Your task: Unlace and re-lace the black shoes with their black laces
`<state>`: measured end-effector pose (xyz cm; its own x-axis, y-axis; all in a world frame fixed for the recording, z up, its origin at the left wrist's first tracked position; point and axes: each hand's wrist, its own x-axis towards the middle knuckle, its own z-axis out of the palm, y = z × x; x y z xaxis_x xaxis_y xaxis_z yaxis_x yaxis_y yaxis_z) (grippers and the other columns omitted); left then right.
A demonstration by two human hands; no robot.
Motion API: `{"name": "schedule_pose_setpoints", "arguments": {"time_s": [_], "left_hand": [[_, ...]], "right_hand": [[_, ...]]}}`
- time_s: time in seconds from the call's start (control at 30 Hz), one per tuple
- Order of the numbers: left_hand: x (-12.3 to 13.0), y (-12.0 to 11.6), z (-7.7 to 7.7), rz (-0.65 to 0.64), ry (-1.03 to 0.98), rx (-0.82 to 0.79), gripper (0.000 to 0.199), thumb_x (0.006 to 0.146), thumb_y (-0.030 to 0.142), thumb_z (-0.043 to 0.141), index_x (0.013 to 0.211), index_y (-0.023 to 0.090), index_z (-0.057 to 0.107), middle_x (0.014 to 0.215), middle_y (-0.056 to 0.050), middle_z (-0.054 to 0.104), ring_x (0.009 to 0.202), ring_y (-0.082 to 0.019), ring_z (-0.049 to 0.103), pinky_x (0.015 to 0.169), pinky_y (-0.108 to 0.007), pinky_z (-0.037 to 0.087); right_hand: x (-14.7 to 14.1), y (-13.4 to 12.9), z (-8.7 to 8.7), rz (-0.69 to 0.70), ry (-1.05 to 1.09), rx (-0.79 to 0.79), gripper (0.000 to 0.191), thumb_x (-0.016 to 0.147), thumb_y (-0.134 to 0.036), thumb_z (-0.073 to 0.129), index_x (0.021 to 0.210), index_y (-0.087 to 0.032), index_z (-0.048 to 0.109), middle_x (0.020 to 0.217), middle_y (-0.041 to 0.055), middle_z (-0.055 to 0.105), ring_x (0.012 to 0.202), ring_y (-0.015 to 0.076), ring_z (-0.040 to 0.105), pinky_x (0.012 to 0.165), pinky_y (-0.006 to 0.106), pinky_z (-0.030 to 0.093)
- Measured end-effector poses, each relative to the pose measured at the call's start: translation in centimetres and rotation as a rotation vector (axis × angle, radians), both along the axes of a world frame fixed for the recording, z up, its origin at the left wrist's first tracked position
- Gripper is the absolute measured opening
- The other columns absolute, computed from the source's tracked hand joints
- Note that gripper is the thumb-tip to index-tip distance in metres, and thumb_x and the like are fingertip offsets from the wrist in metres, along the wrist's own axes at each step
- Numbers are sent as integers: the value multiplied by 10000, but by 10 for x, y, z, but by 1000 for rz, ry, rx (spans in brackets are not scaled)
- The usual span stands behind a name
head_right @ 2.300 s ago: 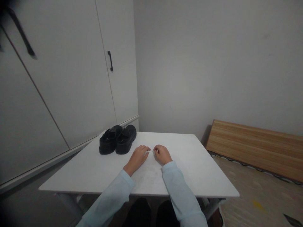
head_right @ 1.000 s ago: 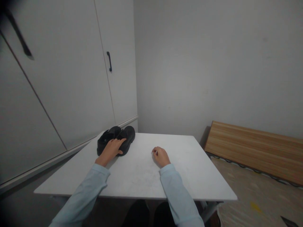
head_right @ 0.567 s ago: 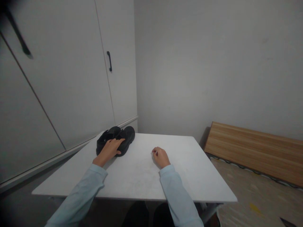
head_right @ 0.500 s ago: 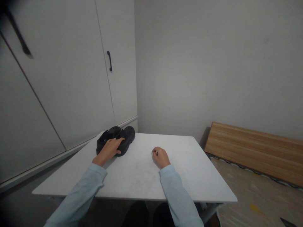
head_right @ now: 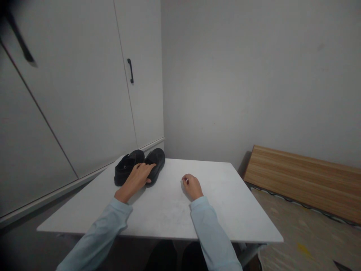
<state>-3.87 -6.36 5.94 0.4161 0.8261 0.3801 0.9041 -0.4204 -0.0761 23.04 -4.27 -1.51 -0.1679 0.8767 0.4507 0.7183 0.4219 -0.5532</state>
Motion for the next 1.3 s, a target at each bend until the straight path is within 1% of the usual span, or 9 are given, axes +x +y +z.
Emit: {"name": "schedule_pose_setpoints", "arguments": {"time_s": [0.23, 0.4, 0.5, 0.57, 0.73, 0.87, 1.07, 1.2, 1.3], "left_hand": [[37, -24, 0, -50, -1, 34, 580, 774, 68, 561, 1317, 187, 396, 1056, -80, 611, 1065, -252, 517, 1014, -427, 309], [68, -44, -10, -118, 2, 112, 514, 837, 61, 457, 1334, 167, 374, 1048, -81, 594, 1028, -232, 519, 1019, -444, 318], [84, -53, -22, -136, -19, 143, 546, 822, 51, 465, 1347, 155, 355, 1028, -78, 585, 1024, -231, 520, 1027, -457, 325], [93, -60, -29, -150, -46, 157, 582, 816, 42, 466, 1368, 162, 323, 1062, -80, 572, 1045, -229, 517, 1050, -473, 310], [113, -74, -38, -174, -97, 142, 603, 817, 60, 487, 1381, 162, 300, 1095, -88, 560, 1076, -241, 508, 1044, -501, 327], [123, -77, -42, -177, -113, 118, 593, 804, 63, 515, 1360, 154, 332, 1090, -94, 570, 1066, -250, 513, 1033, -508, 340], [127, -75, -47, -171, -106, 85, 558, 812, 70, 512, 1343, 136, 356, 1093, -92, 580, 1076, -252, 506, 1039, -487, 342], [127, -75, -42, -195, -118, 26, 512, 839, 88, 487, 1333, 158, 369, 1043, -69, 592, 1047, -237, 517, 1031, -473, 353], [125, -75, -36, -231, -121, -12, 512, 846, 90, 482, 1335, 181, 362, 1057, -63, 592, 1063, -229, 512, 1038, -463, 342]], "right_hand": [[-1, 2, -2, -22, 40, 14, 184, 788, -176, 459, 819, -181, 641, 803, 44, 664, 671, 149, 574, 657, 262, 431], [0, 1, 2, -86, 145, 41, 187, 825, -236, 450, 830, -176, 627, 820, 63, 660, 672, 163, 567, 675, 285, 435], [3, 1, 5, -142, 295, 72, 272, 882, -346, 405, 878, -177, 618, 880, 88, 661, 783, 193, 588, 710, 300, 445], [5, 2, 7, -169, 402, 73, 323, 898, -402, 378, 920, -175, 607, 944, 104, 657, 855, 208, 593, 747, 313, 454], [9, 6, 7, -193, 549, 71, 372, 898, -457, 365, 1022, -178, 577, 1092, 115, 631, 991, 216, 582, 880, 354, 451], [9, 8, 4, -187, 566, 57, 394, 899, -464, 360, 1075, -181, 569, 1154, 112, 614, 1056, 212, 564, 921, 359, 441], [8, 7, 6, -165, 565, 47, 402, 894, -457, 369, 1108, -188, 578, 1200, 105, 607, 1128, 219, 535, 938, 368, 437], [6, 4, 10, -115, 595, 10, 403, 886, -442, 391, 1129, -179, 576, 1216, 111, 604, 1142, 227, 534, 925, 366, 449], [4, 3, 12, -51, 585, -8, 398, 863, -429, 442, 1136, -175, 581, 1201, 116, 617, 1135, 235, 543, 919, 368, 458]]}}
